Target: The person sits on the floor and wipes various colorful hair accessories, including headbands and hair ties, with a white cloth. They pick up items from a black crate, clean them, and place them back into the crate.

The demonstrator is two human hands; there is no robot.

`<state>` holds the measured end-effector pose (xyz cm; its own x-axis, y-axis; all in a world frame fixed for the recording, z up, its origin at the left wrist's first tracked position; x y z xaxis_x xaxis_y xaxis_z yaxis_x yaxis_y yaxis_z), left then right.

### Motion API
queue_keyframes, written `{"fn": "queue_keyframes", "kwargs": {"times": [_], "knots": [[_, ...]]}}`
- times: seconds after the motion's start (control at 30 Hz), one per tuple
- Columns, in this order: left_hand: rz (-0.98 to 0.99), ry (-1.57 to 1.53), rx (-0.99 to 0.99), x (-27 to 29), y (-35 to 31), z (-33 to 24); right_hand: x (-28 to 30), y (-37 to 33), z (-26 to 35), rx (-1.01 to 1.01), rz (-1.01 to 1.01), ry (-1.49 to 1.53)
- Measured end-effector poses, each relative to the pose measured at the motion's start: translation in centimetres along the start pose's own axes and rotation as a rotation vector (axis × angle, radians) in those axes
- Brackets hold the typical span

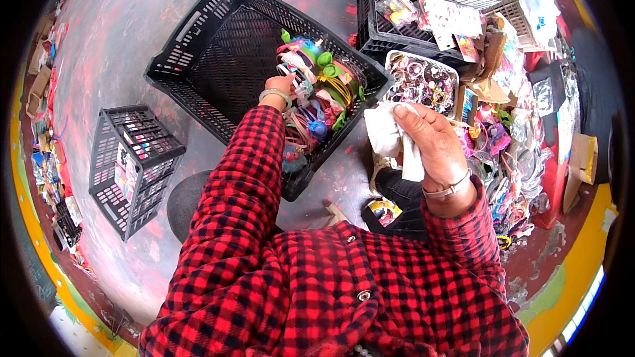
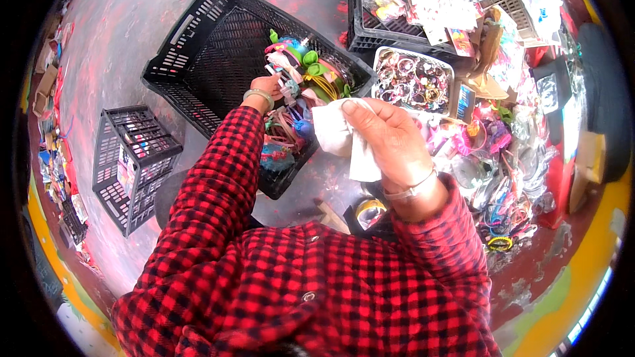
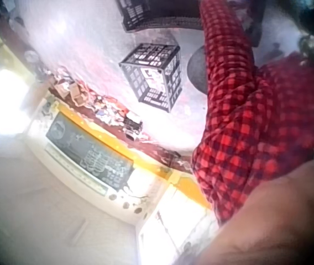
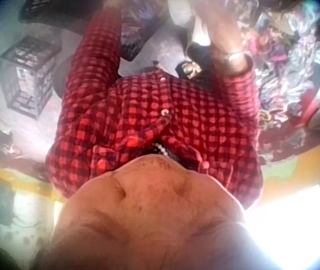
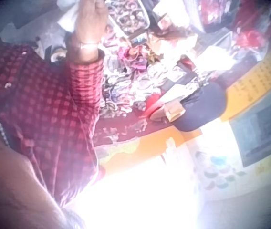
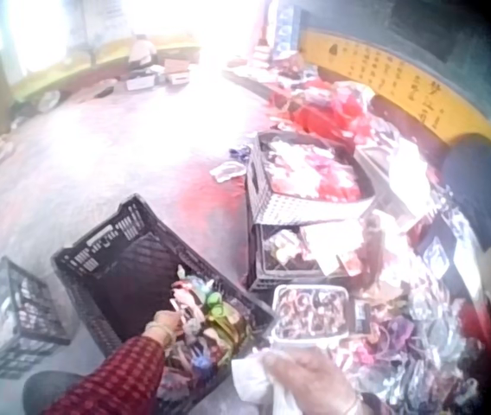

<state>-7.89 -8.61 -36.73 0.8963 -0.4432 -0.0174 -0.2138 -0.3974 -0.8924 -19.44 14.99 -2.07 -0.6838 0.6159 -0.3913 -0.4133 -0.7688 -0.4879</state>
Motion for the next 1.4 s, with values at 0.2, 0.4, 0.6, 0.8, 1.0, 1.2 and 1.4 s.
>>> {"fn": "queue_keyframes", "kwargs": {"times": [0.2, 0.4, 0.6, 0.8, 1.0, 1.2, 1.4], "knots": [[-0.092, -0.081, 0.07, -0.7, 0.1, 0.2, 0.1, 0.1, -0.1, 0.003, 0.013, 0.02], [0.041, -0.089, 0.001, 0.3, -0.2, 0.8, 0.3, 0.0, -0.2, -0.004, 0.019, 0.033], [0.127, -0.061, -0.028, 0.7, -1.2, 0.6, 0.1, 0.3, -0.3, -0.009, 0.009, 0.024], [0.112, -0.139, 0.033, 1.8, -0.2, 0.6, -0.5, 0.2, -0.4, 0.012, -0.036, -0.001], [0.176, -0.175, 0.05, 3.0, 0.9, 1.1, -1.0, 0.2, -0.3, -0.009, -0.054, 0.026], [0.082, -0.144, -0.016, 1.6, -0.8, 1.2, -0.3, 0.2, -0.4, -0.017, 0.035, 0.104], [0.1, -0.078, 0.032, 1.2, -1.3, 1.5, -0.1, 0.2, -0.3, -0.03, 0.03, 0.079]]}}
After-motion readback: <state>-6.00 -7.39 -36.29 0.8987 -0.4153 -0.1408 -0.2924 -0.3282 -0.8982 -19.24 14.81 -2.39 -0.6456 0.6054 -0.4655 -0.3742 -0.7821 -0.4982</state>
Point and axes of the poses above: each hand's wrist, its own y-axis towards the middle knuckle, its own x-axis out of the back of the hand, z = x × y, the point moved 2 cm from there along y, towards the middle knuckle, and after that the axes turned 5 degrees about x, right-handed, at the moved point
